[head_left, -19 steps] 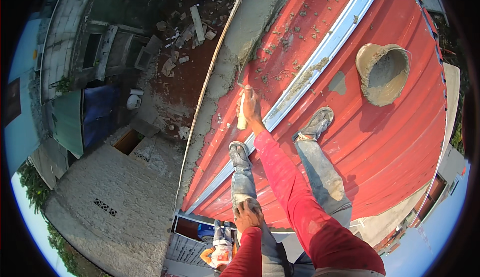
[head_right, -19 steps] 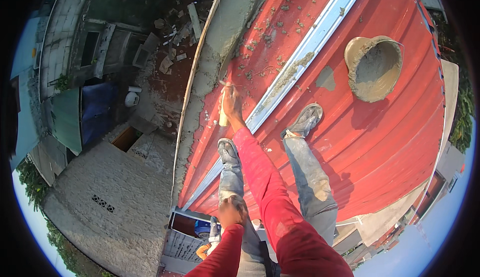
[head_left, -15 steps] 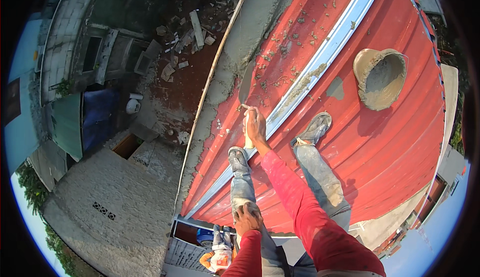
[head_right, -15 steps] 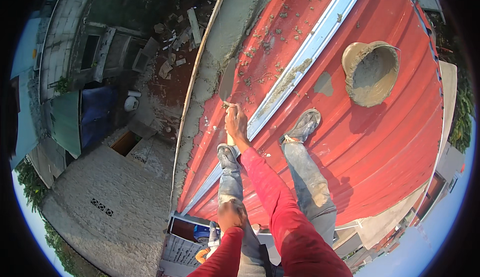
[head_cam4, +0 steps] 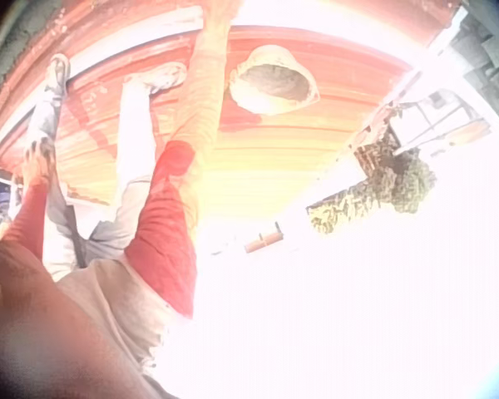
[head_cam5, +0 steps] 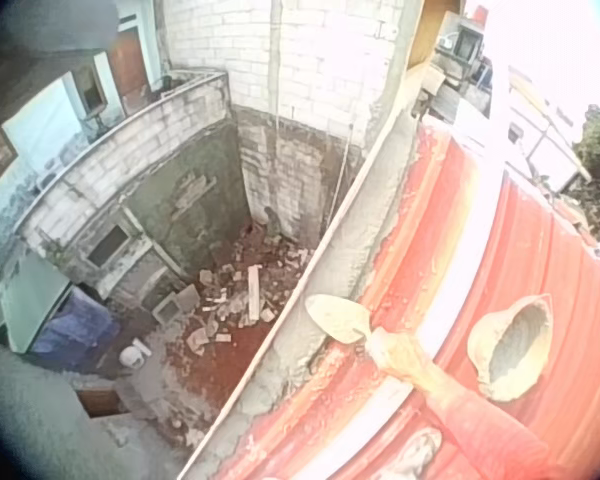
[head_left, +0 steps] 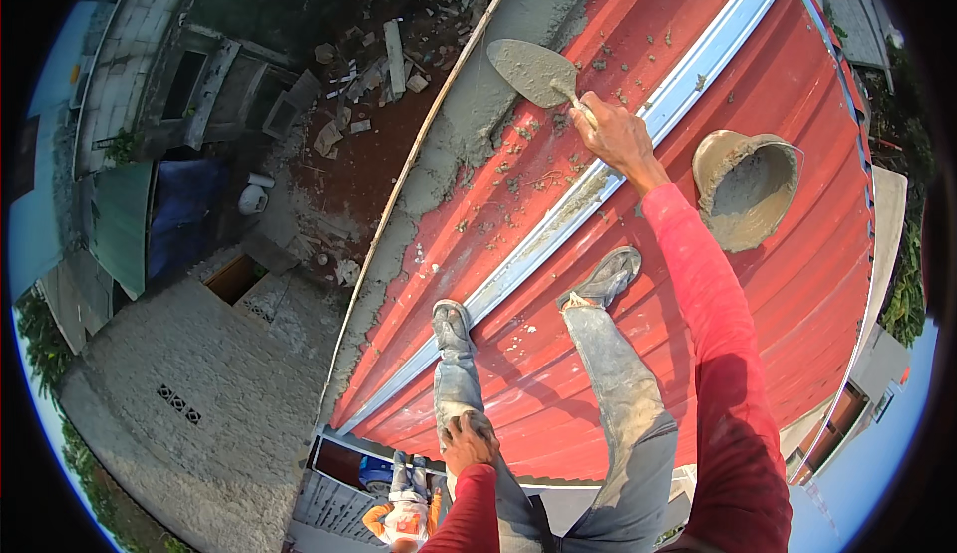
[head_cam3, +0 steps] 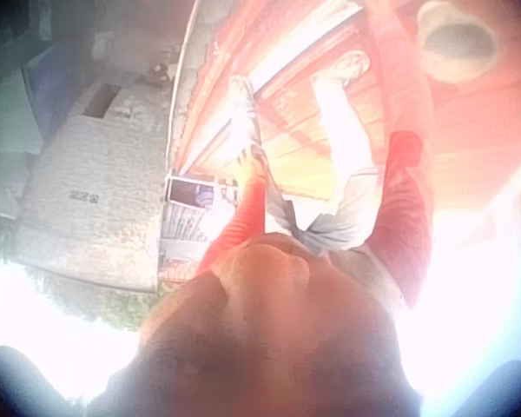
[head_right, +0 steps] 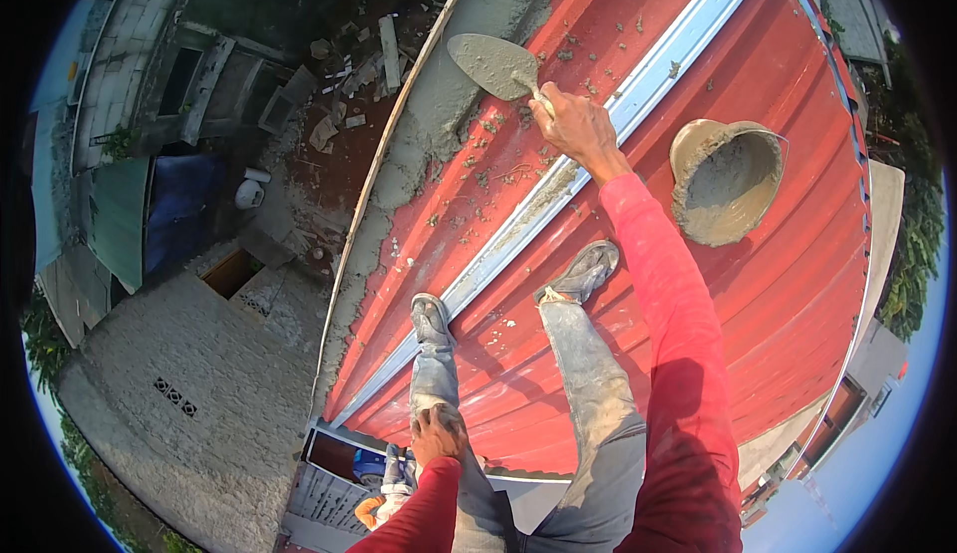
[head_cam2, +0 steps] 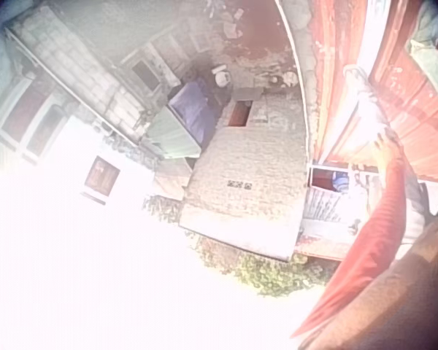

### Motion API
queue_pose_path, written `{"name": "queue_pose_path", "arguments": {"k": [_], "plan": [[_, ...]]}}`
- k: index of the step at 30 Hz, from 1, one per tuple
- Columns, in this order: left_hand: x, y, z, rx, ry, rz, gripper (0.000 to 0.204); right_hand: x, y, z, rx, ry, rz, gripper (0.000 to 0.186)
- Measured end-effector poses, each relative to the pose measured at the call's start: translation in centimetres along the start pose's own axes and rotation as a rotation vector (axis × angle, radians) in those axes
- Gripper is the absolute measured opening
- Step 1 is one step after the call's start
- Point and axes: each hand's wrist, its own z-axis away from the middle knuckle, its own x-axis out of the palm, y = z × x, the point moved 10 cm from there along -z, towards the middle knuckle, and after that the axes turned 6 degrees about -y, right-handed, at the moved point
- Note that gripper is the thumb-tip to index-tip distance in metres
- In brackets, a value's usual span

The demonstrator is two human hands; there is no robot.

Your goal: The person scoops cement from a bucket with a trowel and applies it to the seam of a red corrugated metal roof. They repeatedly smooth the cement along the seam while standing on the roof.

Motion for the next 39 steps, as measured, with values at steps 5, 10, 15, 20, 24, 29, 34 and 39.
{"name": "queue_pose_path", "arguments": {"k": [5, 10, 15, 20, 24, 29, 34, 39], "plan": [[-0.2, 1.7, 0.0, -0.015, -0.008, -0.016, 0.063, 4.7, -2.0, 2.5, -0.148, -0.08, 0.046, 0.031], [0.8, 1.9, 0.4, -0.03, 0.042, -0.032, 0.064, 6.5, -3.5, 1.1, -0.209, -0.149, 0.144, 0.031], [0.8, 2.6, 1.0, -0.027, 0.064, -0.029, 0.062, 1.0, -0.6, -4.2, -0.275, -0.08, 0.254, 0.034], [1.0, 3.0, 0.9, -0.055, 0.066, 0.001, 0.062, -7.3, 5.2, -10.4, -0.238, -0.047, 0.399, 0.037], [0.9, 3.1, 1.1, -0.063, 0.089, -0.047, 0.062, -13.8, 8.8, -13.9, -0.078, 0.011, 0.405, 0.043], [1.1, 3.6, 0.7, -0.038, 0.103, -0.037, 0.065, -21.5, 15.2, -11.8, 0.22, 0.247, 0.077, 0.045], [-1.3, 5.2, -0.9, 0.007, 0.071, 0.054, 0.065, -19.5, 16.9, 6.6, 0.494, 0.343, -0.919, 0.033], [-5.2, 18.3, -9.2, 0.314, 0.185, 0.456, 0.051, -17.4, 21.2, 30.1, 0.78, 0.572, -0.908, 0.027]]}}
